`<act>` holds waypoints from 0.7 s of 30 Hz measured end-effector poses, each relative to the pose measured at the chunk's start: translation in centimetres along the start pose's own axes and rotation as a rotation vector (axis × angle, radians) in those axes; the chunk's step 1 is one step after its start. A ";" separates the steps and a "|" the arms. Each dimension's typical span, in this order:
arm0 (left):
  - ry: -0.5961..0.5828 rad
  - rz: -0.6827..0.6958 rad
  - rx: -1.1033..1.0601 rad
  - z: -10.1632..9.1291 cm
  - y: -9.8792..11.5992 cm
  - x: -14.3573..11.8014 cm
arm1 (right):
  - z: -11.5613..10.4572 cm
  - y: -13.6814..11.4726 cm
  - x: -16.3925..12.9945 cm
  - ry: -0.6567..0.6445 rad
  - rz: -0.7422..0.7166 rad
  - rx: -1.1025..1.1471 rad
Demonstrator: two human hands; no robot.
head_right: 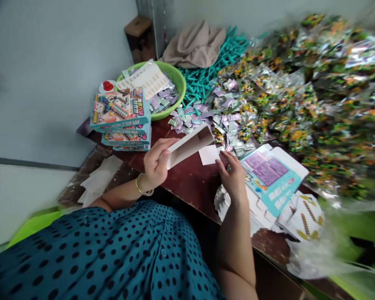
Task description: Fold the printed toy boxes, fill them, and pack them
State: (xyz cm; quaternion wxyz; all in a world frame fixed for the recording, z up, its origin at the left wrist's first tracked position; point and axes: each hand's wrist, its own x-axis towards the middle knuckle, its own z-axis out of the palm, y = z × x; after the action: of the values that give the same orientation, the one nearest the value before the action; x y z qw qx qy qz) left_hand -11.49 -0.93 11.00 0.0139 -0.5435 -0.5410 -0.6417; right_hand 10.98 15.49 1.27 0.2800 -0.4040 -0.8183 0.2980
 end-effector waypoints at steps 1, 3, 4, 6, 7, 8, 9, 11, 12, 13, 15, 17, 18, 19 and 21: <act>-0.020 0.013 0.013 -0.2 -0.1 0.0 | -0.6 -0.5 -0.7 0.011 -0.002 0.005; -0.121 0.058 0.071 -0.6 -0.5 -0.4 | -2.0 -1.7 -2.2 0.040 0.008 0.021; -0.204 0.090 0.119 -0.7 -0.8 -1.0 | -2.8 -2.0 -2.8 0.061 0.025 0.027; -0.419 0.158 0.240 -0.7 -1.8 -2.9 | -4.5 -1.4 -3.6 0.134 0.086 0.033; -0.526 0.175 0.302 -0.6 -2.7 -4.1 | -5.6 -0.4 -3.8 0.192 0.132 0.028; -0.650 0.175 0.359 -0.5 -3.6 -5.4 | -7.0 1.2 -4.0 0.259 0.187 0.013; -0.749 0.171 0.408 -0.4 -4.7 -6.7 | -8.6 3.3 -4.2 0.328 0.253 -0.015; -0.860 0.169 0.481 -0.3 -6.9 -8.9 | -12.5 7.9 -5.2 0.441 0.434 -0.157; -0.895 0.165 0.507 -0.4 -7.9 -9.7 | -14.4 10.1 -5.9 0.478 0.535 -0.248; -0.918 0.156 0.516 -0.5 -8.6 -10.3 | -16.2 12.0 -6.7 0.503 0.628 -0.331; -0.937 0.106 0.476 -0.8 -9.5 -10.7 | -18.8 14.7 -7.9 0.522 0.754 -0.440; -0.933 -0.013 0.360 -0.6 -9.4 -10.3 | -20.1 16.2 -8.2 0.512 0.786 -0.471; -0.915 -0.109 0.282 -0.3 -9.1 -9.9 | -20.2 16.7 -7.8 0.491 0.779 -0.481; -0.879 -0.227 0.196 0.3 -8.7 -9.4 | -20.2 17.0 -7.0 0.462 0.758 -0.490; -0.792 -0.466 0.035 1.6 -7.6 -8.4 | -20.0 17.6 -4.9 0.401 0.680 -0.514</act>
State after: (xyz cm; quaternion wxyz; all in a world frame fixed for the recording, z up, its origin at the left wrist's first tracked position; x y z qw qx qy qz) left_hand -11.53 -1.44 -0.45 -0.3294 -0.6105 -0.6232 -0.3612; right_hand 36.14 25.41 0.97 0.2097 -0.7550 -0.6165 0.0765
